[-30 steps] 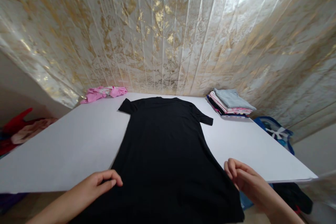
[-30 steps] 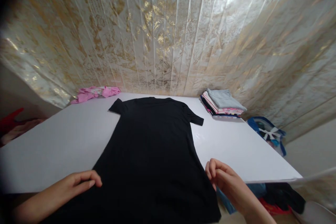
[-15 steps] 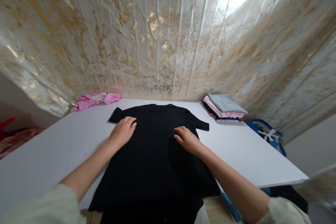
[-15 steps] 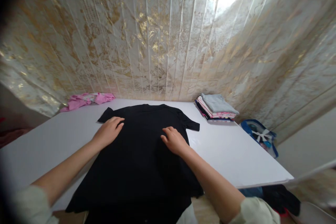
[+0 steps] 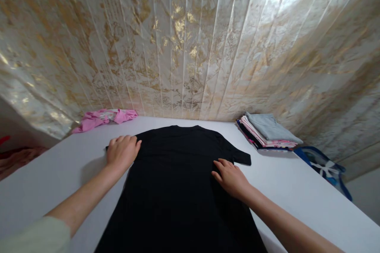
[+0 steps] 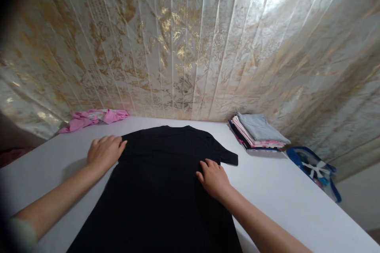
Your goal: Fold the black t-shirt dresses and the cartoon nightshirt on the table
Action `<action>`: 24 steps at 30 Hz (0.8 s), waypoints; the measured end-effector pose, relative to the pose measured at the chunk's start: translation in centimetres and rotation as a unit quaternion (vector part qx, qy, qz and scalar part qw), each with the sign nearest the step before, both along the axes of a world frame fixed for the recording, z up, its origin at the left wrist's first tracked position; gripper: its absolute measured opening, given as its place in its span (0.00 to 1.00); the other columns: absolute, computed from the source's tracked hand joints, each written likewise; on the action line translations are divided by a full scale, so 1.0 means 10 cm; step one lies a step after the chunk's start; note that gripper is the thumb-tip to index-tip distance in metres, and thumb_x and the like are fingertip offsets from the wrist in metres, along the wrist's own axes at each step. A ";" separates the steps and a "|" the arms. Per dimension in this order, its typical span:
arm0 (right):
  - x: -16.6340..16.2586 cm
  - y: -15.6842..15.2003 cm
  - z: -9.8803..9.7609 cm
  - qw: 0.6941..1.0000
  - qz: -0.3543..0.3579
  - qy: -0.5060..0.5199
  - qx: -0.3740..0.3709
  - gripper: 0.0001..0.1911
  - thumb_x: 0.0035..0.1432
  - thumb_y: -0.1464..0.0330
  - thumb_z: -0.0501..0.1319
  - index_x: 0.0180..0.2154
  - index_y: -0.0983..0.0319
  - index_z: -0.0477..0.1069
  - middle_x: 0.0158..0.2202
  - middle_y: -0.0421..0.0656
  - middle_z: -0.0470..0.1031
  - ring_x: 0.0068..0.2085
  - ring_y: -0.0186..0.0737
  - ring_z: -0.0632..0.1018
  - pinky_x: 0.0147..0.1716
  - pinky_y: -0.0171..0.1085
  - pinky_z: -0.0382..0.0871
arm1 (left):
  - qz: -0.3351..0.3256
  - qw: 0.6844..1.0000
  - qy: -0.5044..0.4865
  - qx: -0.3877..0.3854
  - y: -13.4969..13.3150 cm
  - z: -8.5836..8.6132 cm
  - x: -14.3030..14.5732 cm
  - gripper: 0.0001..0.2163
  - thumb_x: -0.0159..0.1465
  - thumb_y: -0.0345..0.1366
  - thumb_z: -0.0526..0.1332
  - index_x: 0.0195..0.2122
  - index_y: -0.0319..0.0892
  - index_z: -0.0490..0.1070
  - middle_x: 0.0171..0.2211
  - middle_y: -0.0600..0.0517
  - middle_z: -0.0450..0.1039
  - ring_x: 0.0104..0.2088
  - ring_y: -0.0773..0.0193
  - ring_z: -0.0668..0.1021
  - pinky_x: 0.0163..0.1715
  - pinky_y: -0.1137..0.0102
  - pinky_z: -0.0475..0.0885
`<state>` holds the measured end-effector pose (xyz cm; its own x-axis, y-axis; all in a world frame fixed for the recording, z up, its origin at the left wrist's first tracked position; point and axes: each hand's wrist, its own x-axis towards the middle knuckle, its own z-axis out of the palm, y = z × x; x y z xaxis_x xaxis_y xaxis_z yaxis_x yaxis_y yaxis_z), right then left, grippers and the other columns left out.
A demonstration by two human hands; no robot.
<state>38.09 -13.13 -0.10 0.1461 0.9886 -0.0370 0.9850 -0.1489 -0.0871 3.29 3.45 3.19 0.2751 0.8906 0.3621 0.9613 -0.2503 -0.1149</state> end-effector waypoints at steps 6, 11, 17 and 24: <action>-0.17 1.03 0.18 0.998 0.026 0.028 0.056 0.23 0.67 0.62 0.50 0.60 0.61 0.65 0.61 0.50 0.66 0.59 0.48 0.69 0.55 0.44 0.61 | -0.153 0.980 -0.061 -0.109 0.51 -0.12 1.00 0.18 0.69 0.36 0.45 0.50 0.46 0.73 0.52 0.49 0.74 0.50 0.61 0.74 0.50 0.68 0.67; -0.16 1.62 -0.14 0.997 0.012 0.039 0.069 0.27 0.69 0.57 0.47 0.65 0.55 0.57 0.68 0.44 0.55 0.67 0.46 0.56 0.63 0.49 0.48 | -0.144 0.972 -0.068 -0.172 0.97 -0.46 1.45 0.22 0.70 0.45 0.45 0.61 0.51 0.64 0.66 0.52 0.60 0.64 0.56 0.62 0.61 0.56 0.58; 0.01 1.82 -0.36 0.997 -0.005 0.028 0.076 0.31 0.68 0.52 0.43 0.68 0.54 0.50 0.70 0.41 0.49 0.69 0.44 0.51 0.65 0.48 0.43 | -0.102 0.972 -0.073 -0.199 1.40 -0.55 1.41 0.26 0.69 0.51 0.41 0.67 0.52 0.54 0.70 0.53 0.48 0.68 0.54 0.54 0.64 0.51 0.49; 0.15 2.07 -0.31 0.997 -0.043 0.014 0.057 0.32 0.68 0.52 0.40 0.69 0.56 0.47 0.70 0.42 0.47 0.69 0.45 0.49 0.64 0.49 0.41 | -0.114 0.975 -0.075 -0.177 1.49 -0.51 1.37 0.27 0.69 0.49 0.42 0.67 0.48 0.54 0.70 0.51 0.49 0.68 0.54 0.54 0.65 0.53 0.49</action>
